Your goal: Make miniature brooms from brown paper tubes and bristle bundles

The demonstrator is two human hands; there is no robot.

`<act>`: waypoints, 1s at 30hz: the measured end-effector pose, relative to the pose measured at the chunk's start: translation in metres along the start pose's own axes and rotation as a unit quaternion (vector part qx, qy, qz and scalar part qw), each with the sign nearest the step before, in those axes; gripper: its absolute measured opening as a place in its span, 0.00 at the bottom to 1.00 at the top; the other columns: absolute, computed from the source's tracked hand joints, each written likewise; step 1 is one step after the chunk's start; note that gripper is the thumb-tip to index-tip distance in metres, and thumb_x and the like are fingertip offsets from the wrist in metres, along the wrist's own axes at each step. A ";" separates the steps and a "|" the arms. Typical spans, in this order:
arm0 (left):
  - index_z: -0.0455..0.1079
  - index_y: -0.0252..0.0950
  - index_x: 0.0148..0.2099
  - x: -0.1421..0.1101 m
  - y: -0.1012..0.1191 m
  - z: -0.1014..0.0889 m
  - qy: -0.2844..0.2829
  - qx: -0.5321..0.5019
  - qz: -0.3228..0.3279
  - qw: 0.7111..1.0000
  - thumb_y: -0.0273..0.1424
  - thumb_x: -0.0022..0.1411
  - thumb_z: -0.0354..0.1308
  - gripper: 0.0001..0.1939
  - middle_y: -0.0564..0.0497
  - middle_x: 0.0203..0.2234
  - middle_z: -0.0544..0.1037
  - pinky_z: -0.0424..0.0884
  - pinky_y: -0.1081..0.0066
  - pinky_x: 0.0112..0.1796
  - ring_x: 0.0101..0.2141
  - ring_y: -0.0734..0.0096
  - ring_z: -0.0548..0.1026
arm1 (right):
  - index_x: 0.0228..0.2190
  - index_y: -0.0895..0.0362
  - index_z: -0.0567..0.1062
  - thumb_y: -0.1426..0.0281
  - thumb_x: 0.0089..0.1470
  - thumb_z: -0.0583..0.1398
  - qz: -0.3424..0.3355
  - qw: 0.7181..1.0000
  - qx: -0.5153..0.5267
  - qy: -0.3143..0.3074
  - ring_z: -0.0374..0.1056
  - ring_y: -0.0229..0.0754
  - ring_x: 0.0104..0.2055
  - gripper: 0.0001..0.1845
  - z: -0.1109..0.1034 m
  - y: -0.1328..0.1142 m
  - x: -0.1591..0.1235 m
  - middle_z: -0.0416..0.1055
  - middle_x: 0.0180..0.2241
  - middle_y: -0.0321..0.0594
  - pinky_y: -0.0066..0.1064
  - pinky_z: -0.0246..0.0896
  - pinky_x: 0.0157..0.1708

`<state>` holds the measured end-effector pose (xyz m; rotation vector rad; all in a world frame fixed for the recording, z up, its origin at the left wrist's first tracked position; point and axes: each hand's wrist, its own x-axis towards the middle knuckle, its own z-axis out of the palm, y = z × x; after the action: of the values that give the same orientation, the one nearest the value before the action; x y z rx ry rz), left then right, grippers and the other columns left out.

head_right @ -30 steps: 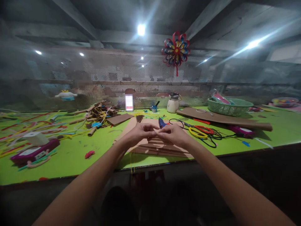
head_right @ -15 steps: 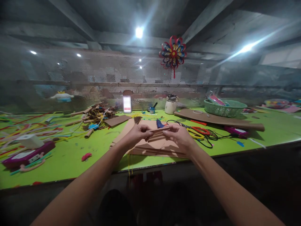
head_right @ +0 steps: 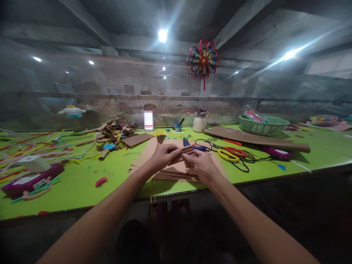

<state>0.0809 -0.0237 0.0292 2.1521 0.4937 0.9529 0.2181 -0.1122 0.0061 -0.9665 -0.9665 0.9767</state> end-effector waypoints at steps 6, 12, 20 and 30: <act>0.65 0.33 0.23 -0.003 0.003 -0.005 -0.007 -0.161 -0.107 0.981 0.38 0.52 0.58 0.14 0.58 0.12 0.60 0.50 0.77 0.16 0.15 0.81 0.56 | 0.34 0.58 0.72 0.69 0.35 0.69 -0.037 0.999 -0.008 0.023 0.61 0.34 0.25 0.20 0.015 0.008 -0.013 0.68 0.25 0.33 0.28 0.58 0.26; 0.61 0.34 0.20 -0.003 0.001 -0.004 -0.012 -0.202 -0.142 0.969 0.38 0.49 0.60 0.15 0.59 0.10 0.59 0.49 0.77 0.14 0.13 0.82 0.56 | 0.35 0.58 0.71 0.68 0.37 0.68 -0.041 0.997 -0.062 0.023 0.59 0.33 0.23 0.20 0.012 0.009 -0.022 0.67 0.23 0.32 0.26 0.56 0.24; 0.64 0.33 0.20 0.000 -0.006 0.001 0.017 -0.207 -0.167 0.964 0.37 0.45 0.62 0.14 0.57 0.12 0.62 0.52 0.76 0.18 0.16 0.80 0.59 | 0.39 0.57 0.72 0.67 0.38 0.68 -0.055 0.997 -0.031 0.036 0.67 0.41 0.34 0.23 0.017 0.016 -0.026 0.74 0.35 0.40 0.30 0.61 0.32; 0.60 0.36 0.17 0.003 -0.013 -0.011 0.050 -0.136 -0.135 0.980 0.39 0.48 0.60 0.17 0.60 0.09 0.56 0.48 0.76 0.16 0.12 0.80 0.54 | 0.34 0.60 0.74 0.56 0.47 0.59 -0.105 0.919 -0.345 0.161 0.65 0.39 0.25 0.20 -0.050 0.006 -0.010 0.72 0.26 0.41 0.33 0.61 0.27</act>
<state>0.0739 -0.0080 0.0258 1.7479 0.6456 0.9190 0.2616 -0.1304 -0.0148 -1.5160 -1.1221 0.2585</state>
